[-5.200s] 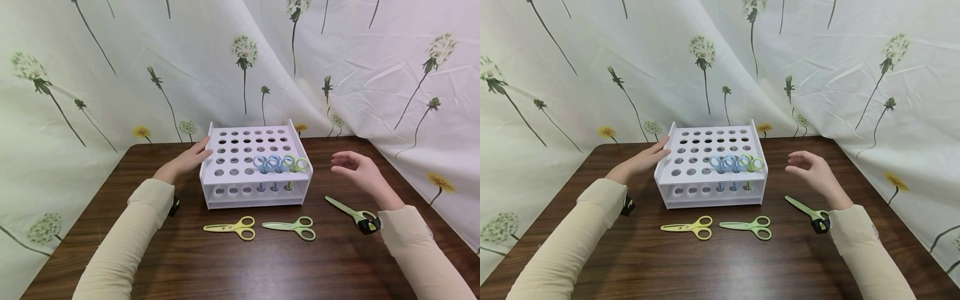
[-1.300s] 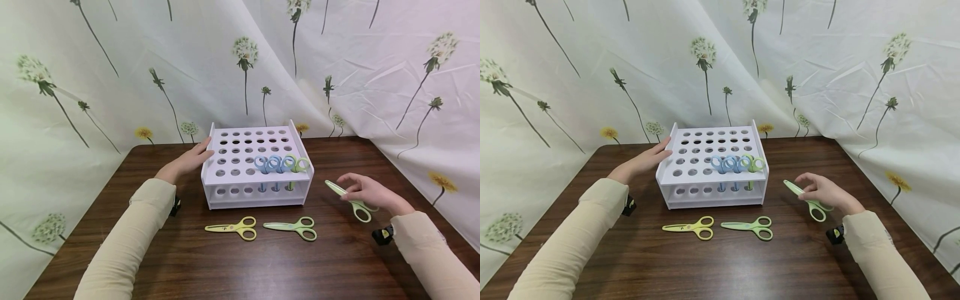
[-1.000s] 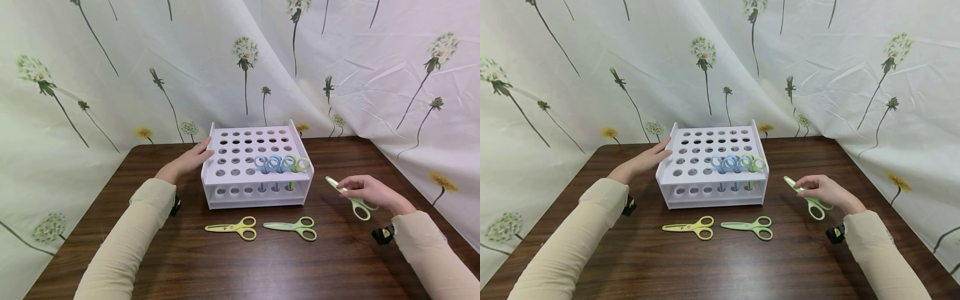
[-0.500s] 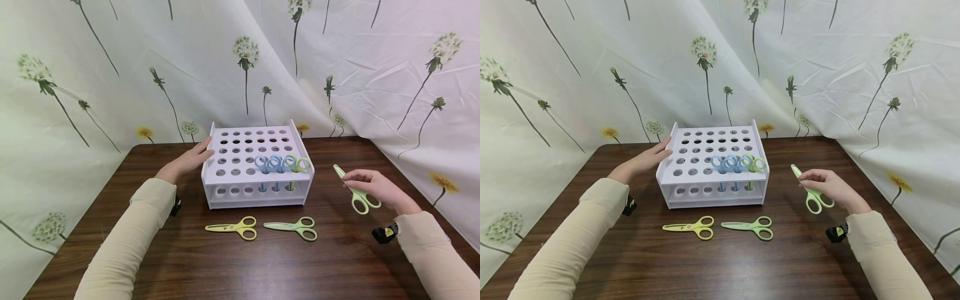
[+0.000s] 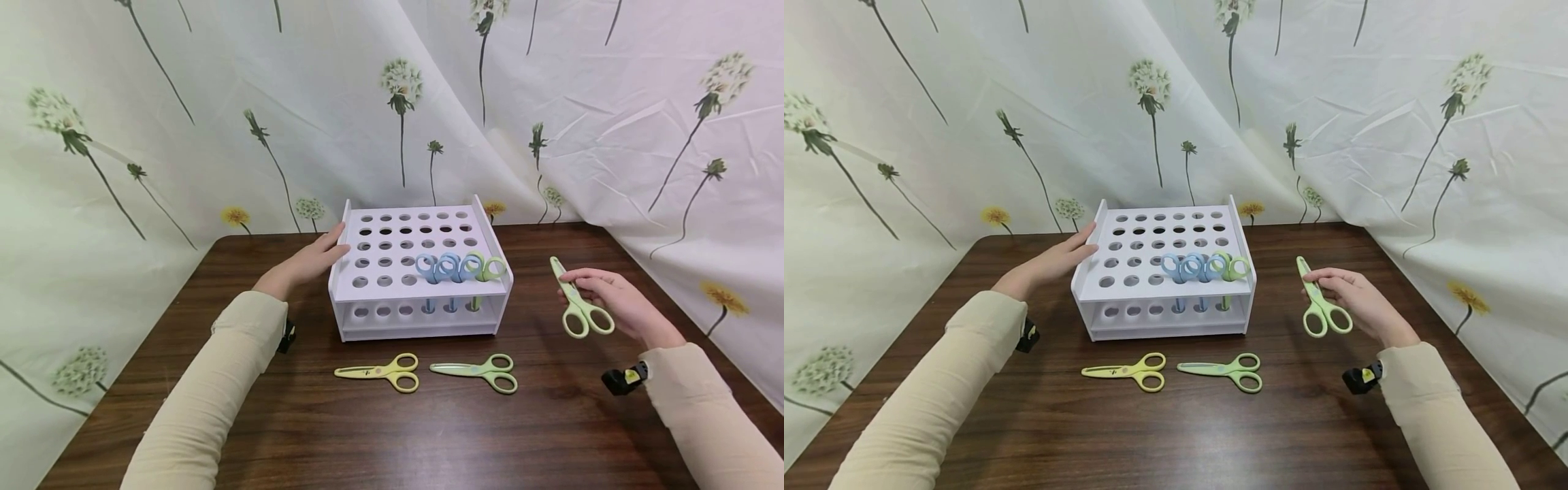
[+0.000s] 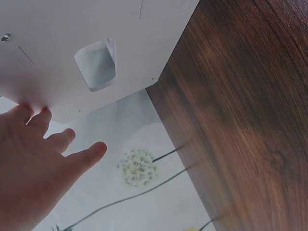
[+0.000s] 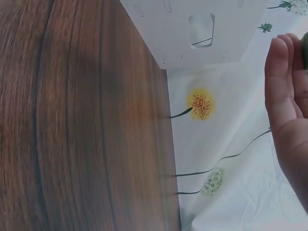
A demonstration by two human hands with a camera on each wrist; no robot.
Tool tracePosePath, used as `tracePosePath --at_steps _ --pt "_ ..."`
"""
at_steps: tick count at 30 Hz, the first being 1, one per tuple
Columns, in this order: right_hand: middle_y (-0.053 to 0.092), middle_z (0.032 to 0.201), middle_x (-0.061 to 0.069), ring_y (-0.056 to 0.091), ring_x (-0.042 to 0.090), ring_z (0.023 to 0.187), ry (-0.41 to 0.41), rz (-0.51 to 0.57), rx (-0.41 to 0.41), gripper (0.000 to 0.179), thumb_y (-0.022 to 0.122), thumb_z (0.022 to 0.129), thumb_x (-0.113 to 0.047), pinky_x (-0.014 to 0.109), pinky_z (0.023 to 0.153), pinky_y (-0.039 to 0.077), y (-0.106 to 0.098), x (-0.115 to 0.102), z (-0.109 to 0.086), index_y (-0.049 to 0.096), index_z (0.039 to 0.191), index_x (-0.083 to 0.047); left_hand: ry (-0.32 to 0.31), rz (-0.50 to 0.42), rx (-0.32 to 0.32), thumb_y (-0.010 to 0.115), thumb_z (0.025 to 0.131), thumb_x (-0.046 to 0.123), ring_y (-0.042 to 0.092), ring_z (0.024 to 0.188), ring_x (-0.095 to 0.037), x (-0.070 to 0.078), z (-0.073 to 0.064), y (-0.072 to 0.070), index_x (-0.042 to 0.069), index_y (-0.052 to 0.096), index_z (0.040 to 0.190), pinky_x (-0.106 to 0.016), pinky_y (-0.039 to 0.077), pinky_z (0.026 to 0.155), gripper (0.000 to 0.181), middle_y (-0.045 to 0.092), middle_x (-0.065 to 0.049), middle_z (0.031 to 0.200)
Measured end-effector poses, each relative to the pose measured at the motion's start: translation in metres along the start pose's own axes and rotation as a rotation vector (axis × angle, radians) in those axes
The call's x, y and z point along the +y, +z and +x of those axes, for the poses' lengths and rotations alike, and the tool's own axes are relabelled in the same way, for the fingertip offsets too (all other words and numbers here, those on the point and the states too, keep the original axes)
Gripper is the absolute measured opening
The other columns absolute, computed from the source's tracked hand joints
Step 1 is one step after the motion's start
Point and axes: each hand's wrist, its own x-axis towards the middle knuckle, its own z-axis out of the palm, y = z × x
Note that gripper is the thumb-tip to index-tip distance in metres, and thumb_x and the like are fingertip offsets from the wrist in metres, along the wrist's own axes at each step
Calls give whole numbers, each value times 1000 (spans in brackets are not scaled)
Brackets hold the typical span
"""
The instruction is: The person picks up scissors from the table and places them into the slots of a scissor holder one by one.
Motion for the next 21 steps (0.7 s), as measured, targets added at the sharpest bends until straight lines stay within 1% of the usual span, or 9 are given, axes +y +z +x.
tracePosePath --at_steps 5,8,10,14,17,19,21 --pt "68 95 7 65 15 86 -79 92 -74 38 39 95 8 25 67 51 2 -2 1 66 111 -13 -3 7 3 33 96 51 -5 138 -26 0 0 0 26 0 149 -51 7 106 68 -3 -8 153" --pt "67 96 8 64 17 88 -115 148 -124 41 40 92 13 27 68 52 6 -4 1 64 114 -12 -1 12 1 33 96 51 -5 138 -25 0 0 0 26 0 149 -51 8 106 68 -3 -8 153" --pt "67 97 10 64 19 89 -118 194 -141 41 42 91 14 28 68 52 8 -7 2 63 115 -11 2 14 1 33 96 51 -5 138 -25 0 0 0 26 0 149 -50 7 106 67 -2 -7 153" --pt "66 96 11 64 20 89 -116 254 -147 37 47 89 13 30 69 52 14 -13 4 63 114 -10 4 17 -1 32 96 51 -6 138 -25 0 0 0 26 0 149 -49 7 107 67 -2 -6 153" --pt "66 97 12 63 20 90 -146 281 -166 32 52 89 9 30 73 51 17 -17 6 62 115 -7 6 21 -3 32 97 51 -5 138 -27 -1 0 0 27 -1 149 -49 7 107 66 -2 -6 153" --pt "65 97 11 63 21 91 -174 285 -176 29 52 90 7 31 76 50 19 -20 8 61 115 -5 6 22 -5 32 96 51 -5 138 -27 -1 0 0 27 -1 149 -50 7 107 66 -3 -7 153" --pt "65 96 11 63 21 90 -197 263 -166 26 49 92 7 31 78 50 20 -23 11 60 113 -3 6 20 -5 32 96 51 -5 138 -27 -1 0 0 27 -1 149 -50 6 107 67 -3 -7 153"
